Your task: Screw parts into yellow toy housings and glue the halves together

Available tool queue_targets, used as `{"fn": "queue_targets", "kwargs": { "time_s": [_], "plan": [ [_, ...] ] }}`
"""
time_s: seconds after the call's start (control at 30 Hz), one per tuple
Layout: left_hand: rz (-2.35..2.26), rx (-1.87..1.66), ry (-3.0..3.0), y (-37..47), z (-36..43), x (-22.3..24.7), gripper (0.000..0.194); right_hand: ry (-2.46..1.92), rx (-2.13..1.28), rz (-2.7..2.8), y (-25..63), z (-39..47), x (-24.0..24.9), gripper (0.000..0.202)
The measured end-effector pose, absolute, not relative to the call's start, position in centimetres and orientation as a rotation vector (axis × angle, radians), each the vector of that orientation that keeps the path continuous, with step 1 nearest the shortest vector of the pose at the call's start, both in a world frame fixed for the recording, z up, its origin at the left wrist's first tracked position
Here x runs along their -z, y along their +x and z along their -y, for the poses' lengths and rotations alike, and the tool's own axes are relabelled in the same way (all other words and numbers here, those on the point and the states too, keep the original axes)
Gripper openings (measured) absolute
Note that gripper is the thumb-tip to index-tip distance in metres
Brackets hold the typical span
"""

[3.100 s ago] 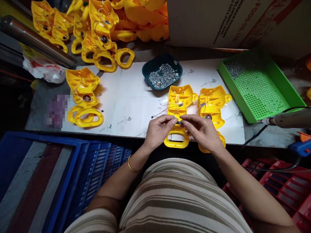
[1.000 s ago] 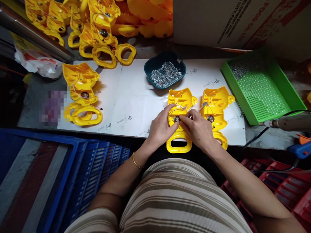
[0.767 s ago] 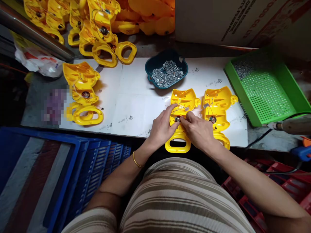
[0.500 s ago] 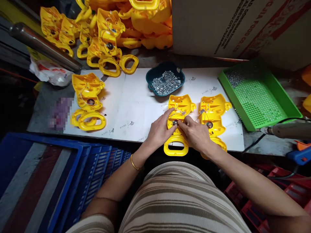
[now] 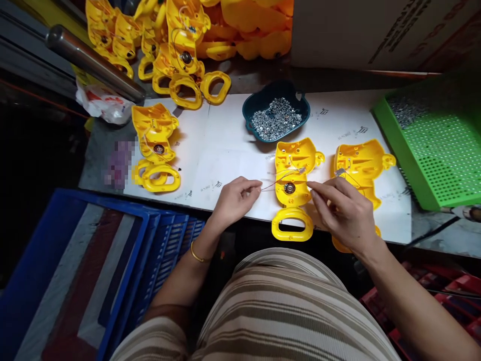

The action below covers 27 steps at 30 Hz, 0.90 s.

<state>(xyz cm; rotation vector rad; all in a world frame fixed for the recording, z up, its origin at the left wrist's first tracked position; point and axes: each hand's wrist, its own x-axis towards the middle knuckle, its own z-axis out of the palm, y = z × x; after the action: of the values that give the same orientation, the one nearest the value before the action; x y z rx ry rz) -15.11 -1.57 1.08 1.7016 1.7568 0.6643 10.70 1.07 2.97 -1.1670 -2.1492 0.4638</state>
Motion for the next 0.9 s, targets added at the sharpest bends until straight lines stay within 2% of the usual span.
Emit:
{"fn": "queue_targets", "kwargs": {
  "time_s": [0.13,0.3,0.4,0.5,0.63,0.73,0.9],
  "plan": [
    [-1.627,-0.658,1.59,-14.5,1.2,-1.3,0.018,-1.189,-0.589,2.102,10.1,-0.1,-3.2,0.021],
    [-1.512,-0.742,1.094,-13.2,1.1,-1.8,0.031,-1.236,-0.949,1.929,8.8,0.6,-3.2,0.019],
    [-1.667,-0.843,1.207,-13.1,1.1,-1.7,0.029,-1.241,-1.021,1.911,8.3,0.5,-3.0,0.021],
    [-1.803,-0.758,1.513,-13.4,1.2,-1.3,0.024,-1.244,-1.013,1.901,8.3,0.5,-2.8,0.02],
    [-1.795,-0.728,1.607,-13.6,1.4,-1.1,0.008,-1.252,-1.025,1.907,8.7,0.8,-2.4,0.019],
    [-1.613,-0.811,1.283,-13.1,1.4,-1.4,0.017,-1.293,-1.123,1.832,8.5,1.0,-2.4,0.019],
    [-1.347,-0.81,0.861,-11.3,1.0,-2.2,0.032,-1.286,-1.636,1.339,7.2,0.8,-2.6,0.029]
  ]
}}
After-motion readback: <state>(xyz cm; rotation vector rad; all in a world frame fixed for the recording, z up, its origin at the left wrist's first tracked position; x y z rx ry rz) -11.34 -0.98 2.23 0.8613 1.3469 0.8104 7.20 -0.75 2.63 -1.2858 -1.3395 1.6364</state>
